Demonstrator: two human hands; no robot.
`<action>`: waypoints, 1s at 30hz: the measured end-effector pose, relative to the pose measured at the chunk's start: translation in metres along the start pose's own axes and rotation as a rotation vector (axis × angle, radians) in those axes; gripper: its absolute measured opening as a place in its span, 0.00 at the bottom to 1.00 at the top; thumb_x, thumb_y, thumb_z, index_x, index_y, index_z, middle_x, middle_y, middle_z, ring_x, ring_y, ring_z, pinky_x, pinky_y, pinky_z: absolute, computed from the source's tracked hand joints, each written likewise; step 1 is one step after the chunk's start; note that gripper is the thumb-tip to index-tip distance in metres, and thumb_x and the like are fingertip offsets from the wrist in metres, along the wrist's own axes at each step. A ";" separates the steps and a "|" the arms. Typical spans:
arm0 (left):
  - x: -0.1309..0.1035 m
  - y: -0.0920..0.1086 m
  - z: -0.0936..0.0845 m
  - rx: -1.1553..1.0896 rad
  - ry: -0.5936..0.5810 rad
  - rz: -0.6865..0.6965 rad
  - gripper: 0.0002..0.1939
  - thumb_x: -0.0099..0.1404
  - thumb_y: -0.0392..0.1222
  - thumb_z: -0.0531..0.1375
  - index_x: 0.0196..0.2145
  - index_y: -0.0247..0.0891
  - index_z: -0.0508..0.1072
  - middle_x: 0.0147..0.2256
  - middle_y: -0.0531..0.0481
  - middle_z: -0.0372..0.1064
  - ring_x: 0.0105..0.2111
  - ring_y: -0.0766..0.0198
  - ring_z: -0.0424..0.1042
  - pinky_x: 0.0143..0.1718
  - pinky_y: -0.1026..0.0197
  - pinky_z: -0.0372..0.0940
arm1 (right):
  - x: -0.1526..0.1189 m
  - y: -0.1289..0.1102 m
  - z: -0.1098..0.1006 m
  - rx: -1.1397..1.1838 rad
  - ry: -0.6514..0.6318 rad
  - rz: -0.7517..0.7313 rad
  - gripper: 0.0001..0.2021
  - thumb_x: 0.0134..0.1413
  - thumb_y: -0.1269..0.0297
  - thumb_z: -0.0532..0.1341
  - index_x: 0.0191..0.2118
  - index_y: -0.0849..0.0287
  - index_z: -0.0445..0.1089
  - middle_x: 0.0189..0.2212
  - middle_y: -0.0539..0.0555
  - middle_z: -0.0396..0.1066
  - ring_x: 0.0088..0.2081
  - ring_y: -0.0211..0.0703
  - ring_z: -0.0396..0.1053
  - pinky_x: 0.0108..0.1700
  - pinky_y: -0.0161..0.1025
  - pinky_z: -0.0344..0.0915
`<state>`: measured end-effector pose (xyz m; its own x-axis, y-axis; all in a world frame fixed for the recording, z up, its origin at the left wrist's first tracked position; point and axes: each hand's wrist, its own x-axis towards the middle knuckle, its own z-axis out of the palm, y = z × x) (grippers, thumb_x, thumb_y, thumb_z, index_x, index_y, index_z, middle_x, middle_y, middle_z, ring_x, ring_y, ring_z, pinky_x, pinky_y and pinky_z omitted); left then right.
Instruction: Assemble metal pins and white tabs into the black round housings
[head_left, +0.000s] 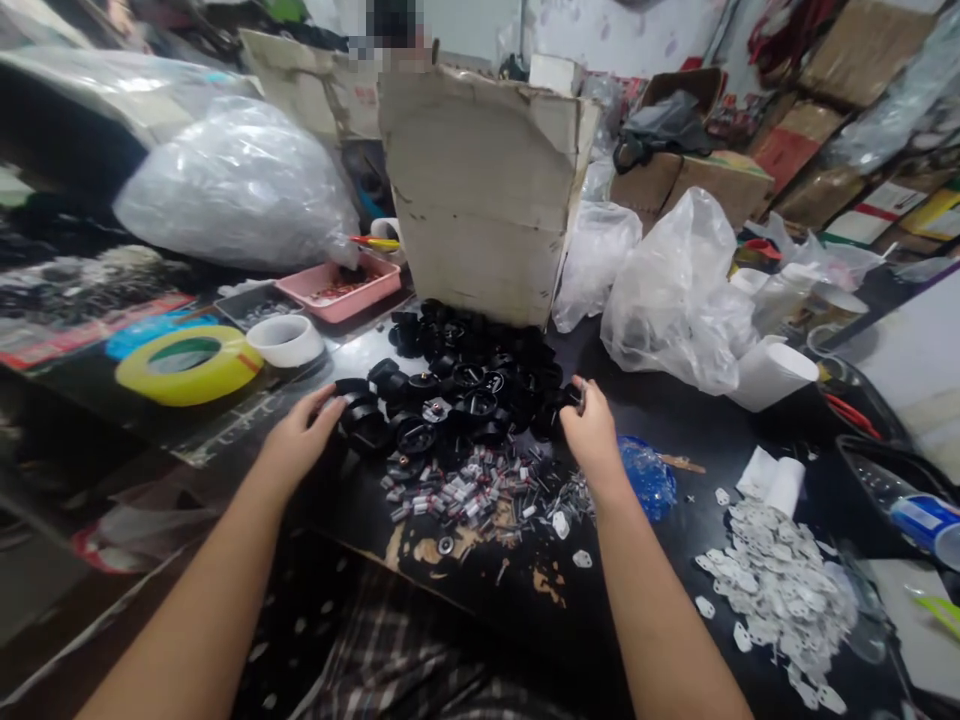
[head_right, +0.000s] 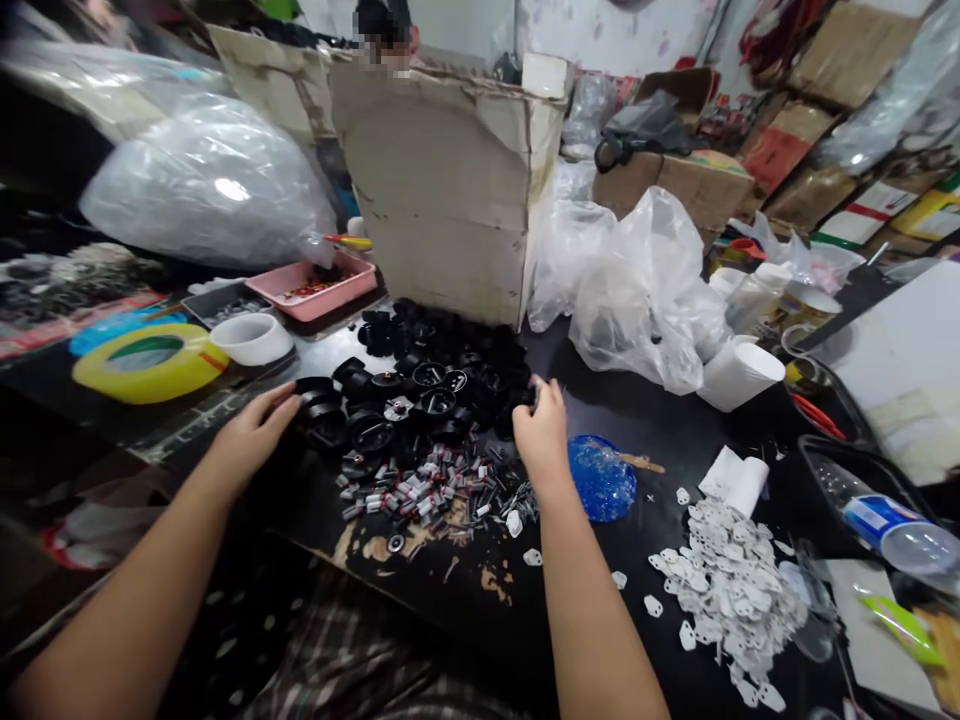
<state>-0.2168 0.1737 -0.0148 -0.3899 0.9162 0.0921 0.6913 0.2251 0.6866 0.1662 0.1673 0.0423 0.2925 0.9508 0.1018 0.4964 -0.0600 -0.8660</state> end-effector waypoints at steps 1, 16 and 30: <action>-0.007 0.000 0.005 -0.019 0.008 -0.005 0.26 0.68 0.56 0.54 0.57 0.40 0.68 0.54 0.46 0.72 0.55 0.45 0.68 0.57 0.44 0.61 | 0.013 0.006 0.004 -0.011 0.016 0.022 0.28 0.44 0.73 0.54 0.55 0.65 0.68 0.59 0.65 0.64 0.63 0.56 0.58 0.66 0.52 0.51; -0.052 0.021 0.047 -0.205 0.091 0.075 0.31 0.67 0.57 0.53 0.63 0.39 0.62 0.61 0.37 0.64 0.61 0.44 0.63 0.62 0.42 0.55 | 0.060 0.017 0.079 0.029 -0.037 -0.009 0.28 0.45 0.63 0.53 0.54 0.61 0.68 0.39 0.55 0.75 0.38 0.45 0.69 0.45 0.42 0.67; -0.083 -0.010 0.025 -0.280 0.070 0.100 0.31 0.62 0.52 0.62 0.61 0.43 0.63 0.58 0.41 0.68 0.58 0.47 0.66 0.62 0.41 0.57 | -0.097 -0.026 -0.012 0.161 -0.578 0.020 0.13 0.57 0.59 0.59 0.48 0.52 0.69 0.40 0.51 0.76 0.44 0.45 0.72 0.51 0.43 0.64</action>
<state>-0.1759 0.1042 -0.0473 -0.3759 0.9020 0.2124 0.5378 0.0257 0.8427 0.1353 0.0727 0.0607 -0.2143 0.9637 -0.1591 0.3519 -0.0757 -0.9330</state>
